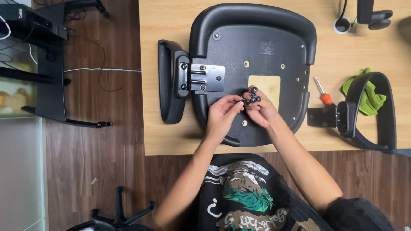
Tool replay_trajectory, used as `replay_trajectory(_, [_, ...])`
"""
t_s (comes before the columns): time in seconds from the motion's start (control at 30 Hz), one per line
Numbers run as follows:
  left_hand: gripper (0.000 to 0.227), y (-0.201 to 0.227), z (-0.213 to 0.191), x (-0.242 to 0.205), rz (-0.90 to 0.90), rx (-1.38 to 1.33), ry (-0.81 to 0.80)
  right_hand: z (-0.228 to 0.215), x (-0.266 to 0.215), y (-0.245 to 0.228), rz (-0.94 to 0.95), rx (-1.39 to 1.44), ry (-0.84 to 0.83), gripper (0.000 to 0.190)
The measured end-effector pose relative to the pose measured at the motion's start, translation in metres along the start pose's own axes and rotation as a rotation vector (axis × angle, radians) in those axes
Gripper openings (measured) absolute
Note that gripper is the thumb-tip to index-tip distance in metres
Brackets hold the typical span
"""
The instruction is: The person attaches an armrest mounting bracket to the underside of a chair seat, aligns the bracket, inserts screws by hand, and tightens them with a screwdriver, then positions the armrest against the bracket.
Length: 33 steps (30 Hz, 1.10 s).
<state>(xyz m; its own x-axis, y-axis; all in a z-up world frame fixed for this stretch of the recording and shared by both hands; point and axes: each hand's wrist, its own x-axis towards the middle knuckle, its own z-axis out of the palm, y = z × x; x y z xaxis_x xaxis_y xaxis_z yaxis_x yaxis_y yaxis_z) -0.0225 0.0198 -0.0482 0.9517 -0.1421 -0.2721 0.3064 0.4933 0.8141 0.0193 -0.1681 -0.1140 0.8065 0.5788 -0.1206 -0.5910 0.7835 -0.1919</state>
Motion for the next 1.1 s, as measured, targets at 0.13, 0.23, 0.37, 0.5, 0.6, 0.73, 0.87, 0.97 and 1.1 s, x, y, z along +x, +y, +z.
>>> replay_trajectory(0.13, [0.021,0.002,0.004,0.005,0.006,0.032,-0.050,-0.005,-0.003,-0.004,-0.005,0.022,0.003,0.014])
replay_trajectory(0.23, [0.023,0.004,0.008,0.010,0.068,0.038,-0.069,-0.005,-0.003,-0.007,-0.021,0.070,-0.011,0.015])
replay_trajectory(0.37, [0.024,0.006,0.013,0.010,0.087,0.100,-0.067,-0.004,-0.006,-0.012,-0.038,0.079,-0.001,0.017])
replay_trajectory(0.5, [0.023,0.006,0.013,0.006,0.122,0.130,-0.053,-0.003,-0.010,-0.009,-0.030,0.070,0.000,0.017])
replay_trajectory(0.6, [0.022,0.006,0.012,0.002,0.127,0.143,-0.058,-0.006,-0.012,-0.007,-0.032,0.055,0.043,0.017])
replay_trajectory(0.73, [0.023,0.006,0.011,0.000,0.104,0.133,-0.036,-0.005,-0.010,-0.007,-0.018,0.046,0.047,0.014])
replay_trajectory(0.87, [0.024,0.005,0.009,0.000,0.071,0.058,0.004,0.002,-0.006,-0.007,-0.002,0.008,0.005,0.012])
replay_trajectory(0.97, [0.025,0.007,0.008,0.001,0.063,0.035,0.005,0.007,-0.004,-0.007,0.009,-0.022,-0.003,0.012])
replay_trajectory(1.1, [0.025,0.010,0.007,0.001,0.048,0.019,0.000,0.011,-0.003,-0.007,0.014,-0.081,-0.005,0.011])
